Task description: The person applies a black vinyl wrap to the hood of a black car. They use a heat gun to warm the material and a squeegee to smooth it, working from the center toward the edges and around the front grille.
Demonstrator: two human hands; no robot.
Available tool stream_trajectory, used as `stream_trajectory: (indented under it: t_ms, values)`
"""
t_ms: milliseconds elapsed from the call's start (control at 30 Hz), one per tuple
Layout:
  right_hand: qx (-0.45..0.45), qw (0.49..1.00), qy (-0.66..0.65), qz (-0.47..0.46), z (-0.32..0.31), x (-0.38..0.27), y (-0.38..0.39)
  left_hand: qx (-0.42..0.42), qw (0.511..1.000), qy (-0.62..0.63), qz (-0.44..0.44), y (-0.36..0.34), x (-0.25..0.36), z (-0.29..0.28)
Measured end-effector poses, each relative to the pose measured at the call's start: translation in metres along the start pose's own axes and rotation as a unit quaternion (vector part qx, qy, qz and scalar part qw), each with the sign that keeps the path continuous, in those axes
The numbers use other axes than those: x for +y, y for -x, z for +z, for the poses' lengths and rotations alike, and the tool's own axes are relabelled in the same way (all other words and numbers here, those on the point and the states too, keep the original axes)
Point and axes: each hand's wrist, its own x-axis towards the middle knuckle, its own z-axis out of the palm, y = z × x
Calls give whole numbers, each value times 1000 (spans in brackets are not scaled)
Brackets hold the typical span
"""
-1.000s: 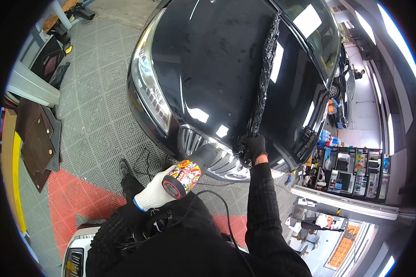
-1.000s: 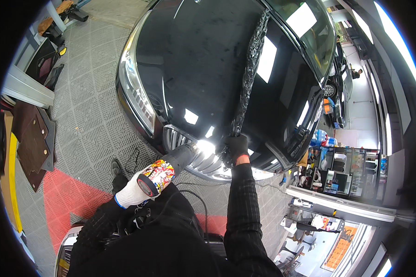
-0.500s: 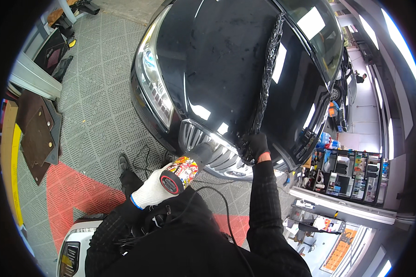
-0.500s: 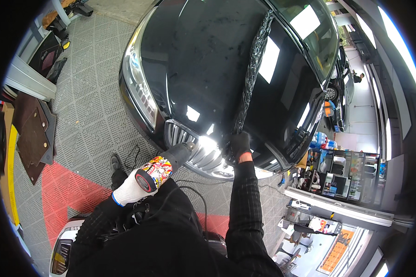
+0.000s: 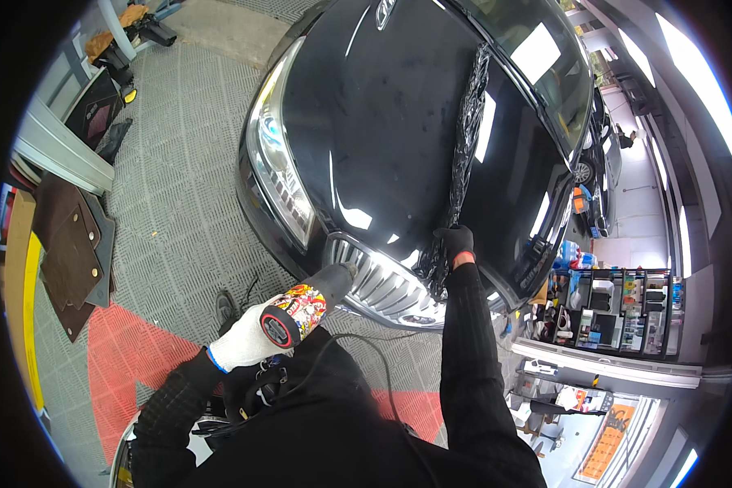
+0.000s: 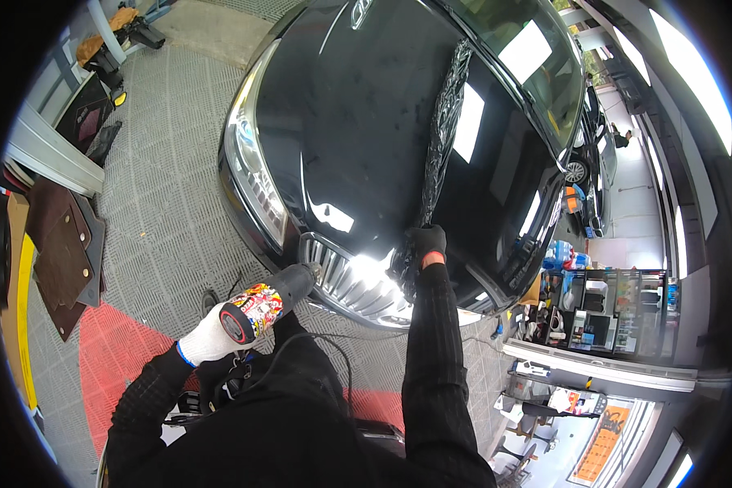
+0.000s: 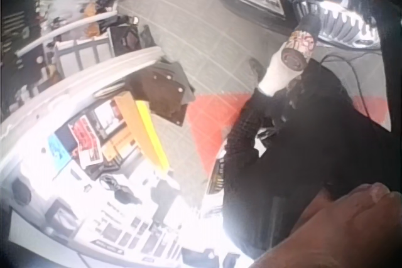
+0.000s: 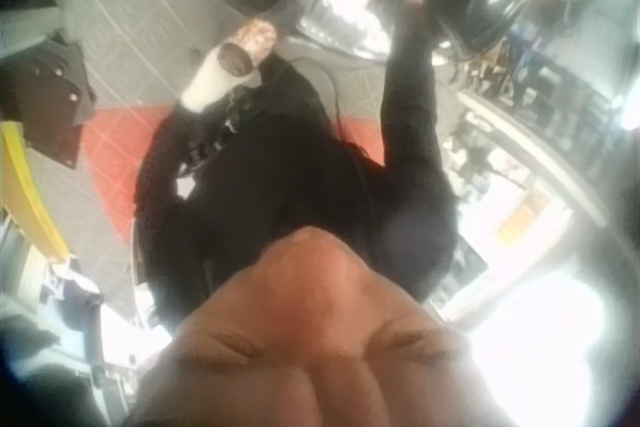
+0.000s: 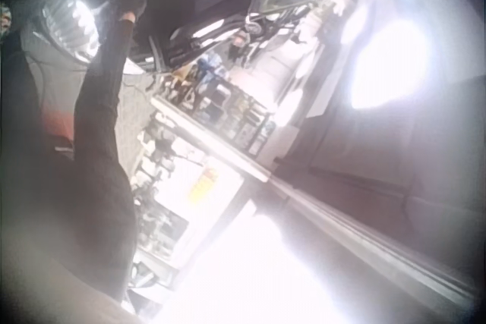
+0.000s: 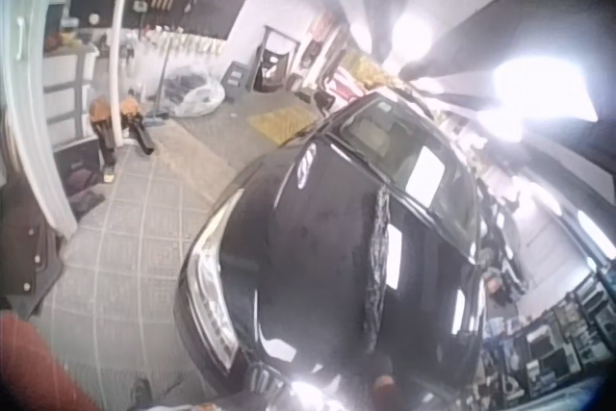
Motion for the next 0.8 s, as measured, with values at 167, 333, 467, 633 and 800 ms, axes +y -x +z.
stream_trajectory:
  t_ms: [167, 333, 467, 633, 800]
  values:
    - [59, 998, 15, 1, 11, -5, -38, 21, 999, 21, 19, 4, 18, -12]
    - [40, 997, 24, 63, -3, -4, -48, 11, 999, 15, 43, -8, 35, -16]
    - [77, 994, 78, 13, -3, -10, -34, 39, 999, 12, 30, -31, 44, -4]
    - [94, 990, 102, -20, -2, -30, 2, 53, 998, 37, 7, -54, 56, 8]
    - [69, 997, 20, -38, -3, -51, 28, 31, 997, 70, 9, -70, 62, 10]
